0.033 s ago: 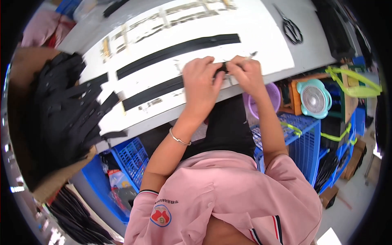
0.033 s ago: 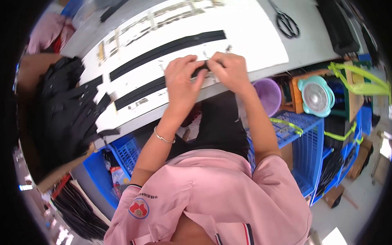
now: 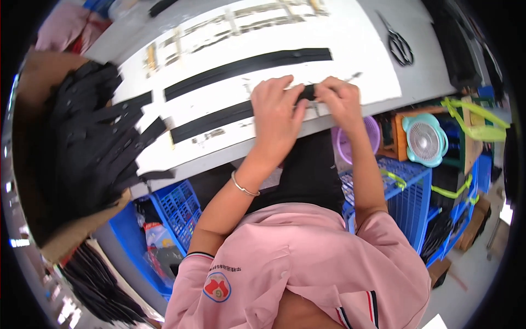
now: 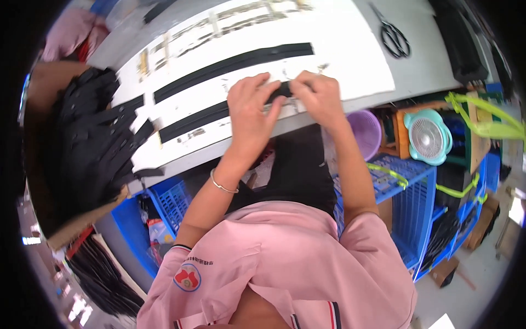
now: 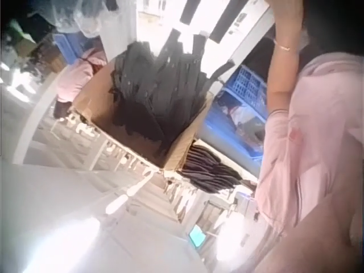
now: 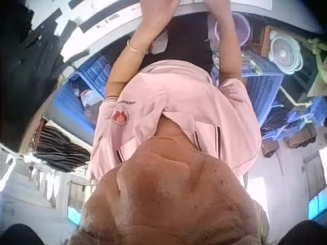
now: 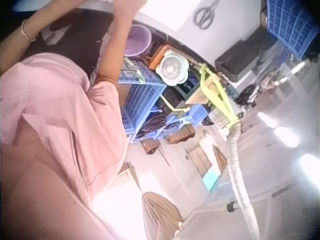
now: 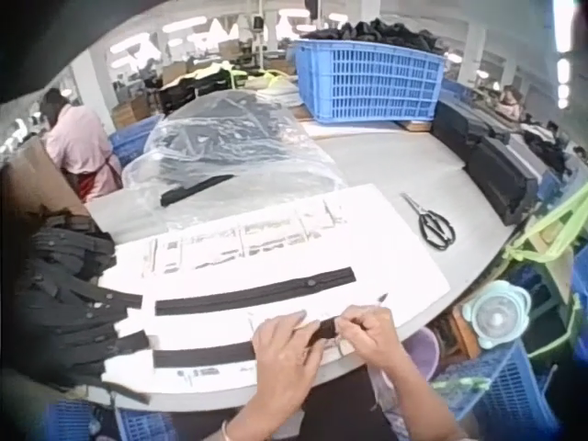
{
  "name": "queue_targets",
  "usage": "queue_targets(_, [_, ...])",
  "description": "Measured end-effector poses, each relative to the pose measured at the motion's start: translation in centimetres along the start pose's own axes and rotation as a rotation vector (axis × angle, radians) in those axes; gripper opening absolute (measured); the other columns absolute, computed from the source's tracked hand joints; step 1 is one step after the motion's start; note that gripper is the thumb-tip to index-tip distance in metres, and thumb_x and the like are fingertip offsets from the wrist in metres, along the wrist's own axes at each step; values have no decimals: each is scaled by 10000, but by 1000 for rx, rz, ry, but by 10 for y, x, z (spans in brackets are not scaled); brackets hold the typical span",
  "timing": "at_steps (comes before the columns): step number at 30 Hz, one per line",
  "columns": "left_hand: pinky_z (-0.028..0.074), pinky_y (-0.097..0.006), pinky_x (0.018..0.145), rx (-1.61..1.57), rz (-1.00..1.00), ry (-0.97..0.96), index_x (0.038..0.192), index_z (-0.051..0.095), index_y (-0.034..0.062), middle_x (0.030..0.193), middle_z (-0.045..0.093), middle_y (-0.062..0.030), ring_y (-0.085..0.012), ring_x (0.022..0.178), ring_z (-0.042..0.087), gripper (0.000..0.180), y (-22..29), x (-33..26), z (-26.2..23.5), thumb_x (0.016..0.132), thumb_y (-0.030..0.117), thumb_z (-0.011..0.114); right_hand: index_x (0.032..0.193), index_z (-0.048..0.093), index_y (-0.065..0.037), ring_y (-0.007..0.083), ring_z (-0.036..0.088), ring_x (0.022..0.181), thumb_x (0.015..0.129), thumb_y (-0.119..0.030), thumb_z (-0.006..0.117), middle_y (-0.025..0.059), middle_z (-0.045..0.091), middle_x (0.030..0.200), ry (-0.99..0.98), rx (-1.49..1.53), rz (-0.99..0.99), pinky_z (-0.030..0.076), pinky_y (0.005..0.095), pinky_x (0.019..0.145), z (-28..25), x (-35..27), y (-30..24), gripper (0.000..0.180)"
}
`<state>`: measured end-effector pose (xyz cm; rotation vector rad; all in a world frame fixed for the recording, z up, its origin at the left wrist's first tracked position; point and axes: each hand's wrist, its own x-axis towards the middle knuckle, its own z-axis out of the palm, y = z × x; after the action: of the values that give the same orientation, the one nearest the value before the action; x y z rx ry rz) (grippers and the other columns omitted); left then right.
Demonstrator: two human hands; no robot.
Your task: Marking and aligning zipper components on a template board for assembly.
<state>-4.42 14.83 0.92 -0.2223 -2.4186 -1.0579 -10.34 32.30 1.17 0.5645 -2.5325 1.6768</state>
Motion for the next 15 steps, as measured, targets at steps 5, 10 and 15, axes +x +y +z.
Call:
queue_targets(5, [212, -601, 1182, 147, -130, -136, 1295, 684, 55, 1471, 533, -164, -379, 1420, 408, 418, 18, -36, -39, 900, 182, 735, 818, 672, 27, 96, 601, 675, 954, -52, 586, 58, 668, 748, 139, 206, -28, 473, 245, 623, -7, -7, -6, 179])
queue_targets(10, [177, -621, 1212, 66, -97, -145, 1322, 656, 41, 1494, 490, -241, -422, 1453, 394, 399, -17, -9, -35, 964, 212, 690, 861, 687, 9, 51, 489, 633, 962, -57, 604, 37, 665, 787, 271, 297, -12, 393, 206, 575, -3, -8, 7, 147])
queue_targets(15, [203, -562, 1244, 38, -121, -68, 1336, 664, 60, 1507, 503, -236, -412, 1468, 395, 401, -41, 26, -49, 960, 196, 692, 892, 702, -3, 33, 472, 629, 981, -94, 629, 15, 658, 783, 301, 338, 76, 361, 188, 561, 3, -6, 9, 146])
